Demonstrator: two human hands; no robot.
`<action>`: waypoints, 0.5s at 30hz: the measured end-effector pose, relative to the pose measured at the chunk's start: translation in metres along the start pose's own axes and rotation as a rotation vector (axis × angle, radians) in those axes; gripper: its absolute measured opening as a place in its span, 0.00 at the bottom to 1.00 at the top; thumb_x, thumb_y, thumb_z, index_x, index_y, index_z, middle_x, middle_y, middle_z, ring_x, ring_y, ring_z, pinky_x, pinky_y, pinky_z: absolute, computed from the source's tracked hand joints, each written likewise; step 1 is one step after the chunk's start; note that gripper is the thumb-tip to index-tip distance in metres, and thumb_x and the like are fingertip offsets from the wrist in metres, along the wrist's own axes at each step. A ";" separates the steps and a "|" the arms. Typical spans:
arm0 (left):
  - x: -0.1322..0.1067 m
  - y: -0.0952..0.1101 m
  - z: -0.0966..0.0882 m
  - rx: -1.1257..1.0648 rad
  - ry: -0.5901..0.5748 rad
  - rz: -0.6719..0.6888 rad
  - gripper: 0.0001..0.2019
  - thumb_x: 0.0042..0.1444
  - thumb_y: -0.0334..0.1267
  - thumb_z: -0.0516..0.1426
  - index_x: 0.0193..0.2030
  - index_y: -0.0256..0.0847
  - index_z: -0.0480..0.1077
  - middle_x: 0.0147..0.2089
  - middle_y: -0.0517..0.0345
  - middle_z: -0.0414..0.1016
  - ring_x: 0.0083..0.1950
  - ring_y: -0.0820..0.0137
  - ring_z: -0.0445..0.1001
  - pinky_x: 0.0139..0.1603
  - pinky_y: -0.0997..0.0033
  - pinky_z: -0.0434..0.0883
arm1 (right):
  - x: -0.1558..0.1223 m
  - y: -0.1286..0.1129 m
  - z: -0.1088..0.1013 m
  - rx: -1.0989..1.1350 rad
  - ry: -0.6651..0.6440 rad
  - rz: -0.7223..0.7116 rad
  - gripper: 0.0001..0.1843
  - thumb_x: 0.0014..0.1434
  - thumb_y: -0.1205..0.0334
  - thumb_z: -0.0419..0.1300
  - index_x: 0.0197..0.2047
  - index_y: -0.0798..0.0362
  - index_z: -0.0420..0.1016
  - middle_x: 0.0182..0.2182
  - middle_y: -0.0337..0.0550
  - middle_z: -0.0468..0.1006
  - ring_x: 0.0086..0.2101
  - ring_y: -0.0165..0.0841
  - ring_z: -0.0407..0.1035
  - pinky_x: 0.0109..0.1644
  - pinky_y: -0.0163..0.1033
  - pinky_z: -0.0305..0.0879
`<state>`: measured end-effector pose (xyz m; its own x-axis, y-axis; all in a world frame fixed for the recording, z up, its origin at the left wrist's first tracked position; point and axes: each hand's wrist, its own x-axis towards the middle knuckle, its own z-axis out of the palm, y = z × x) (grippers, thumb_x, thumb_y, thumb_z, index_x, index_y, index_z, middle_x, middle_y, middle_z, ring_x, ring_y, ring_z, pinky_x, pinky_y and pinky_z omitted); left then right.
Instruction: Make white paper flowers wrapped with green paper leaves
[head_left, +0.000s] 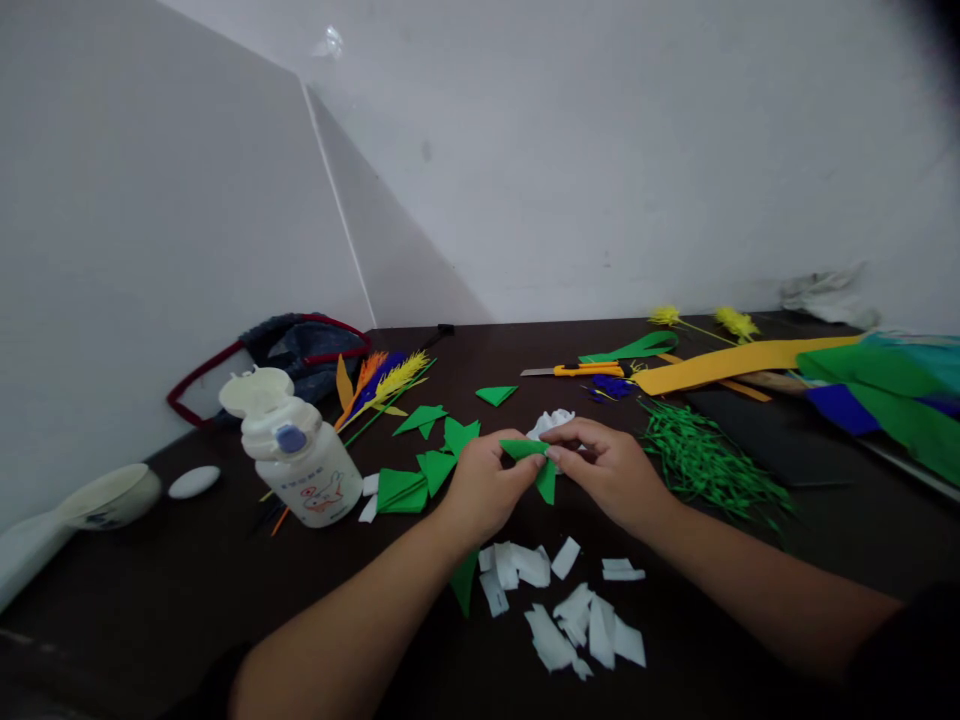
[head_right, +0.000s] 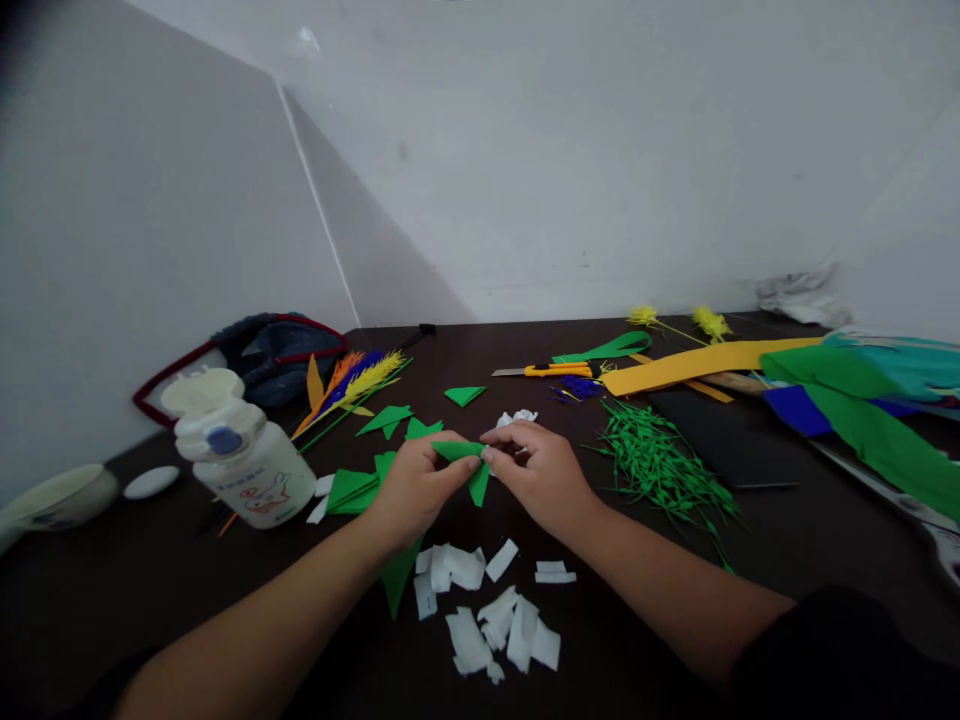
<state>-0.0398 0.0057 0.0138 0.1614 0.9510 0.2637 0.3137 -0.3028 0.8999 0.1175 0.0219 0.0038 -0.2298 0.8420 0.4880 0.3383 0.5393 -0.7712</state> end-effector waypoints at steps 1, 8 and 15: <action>0.000 0.000 0.000 0.019 0.011 0.015 0.05 0.48 0.35 0.55 0.26 0.37 0.70 0.25 0.60 0.67 0.28 0.72 0.64 0.30 0.73 0.60 | 0.000 0.000 0.000 0.000 -0.022 -0.016 0.09 0.50 0.63 0.55 0.34 0.51 0.76 0.32 0.43 0.76 0.33 0.33 0.69 0.37 0.39 0.65; 0.001 -0.005 0.002 0.148 0.066 0.100 0.03 0.46 0.33 0.56 0.24 0.40 0.71 0.25 0.58 0.70 0.30 0.69 0.65 0.31 0.72 0.60 | -0.001 -0.001 -0.002 -0.144 -0.057 -0.138 0.12 0.52 0.67 0.53 0.32 0.48 0.77 0.28 0.40 0.77 0.31 0.33 0.70 0.36 0.38 0.64; 0.001 -0.002 0.002 0.245 0.070 0.090 0.05 0.46 0.33 0.56 0.21 0.40 0.68 0.22 0.59 0.67 0.26 0.71 0.63 0.27 0.73 0.56 | -0.001 0.003 0.002 -0.231 -0.050 -0.117 0.11 0.49 0.69 0.53 0.30 0.50 0.76 0.27 0.40 0.77 0.29 0.32 0.70 0.34 0.37 0.63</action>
<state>-0.0387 0.0073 0.0113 0.1367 0.9191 0.3694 0.5194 -0.3841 0.7634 0.1172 0.0224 -0.0001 -0.3228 0.7752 0.5430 0.5044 0.6264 -0.5943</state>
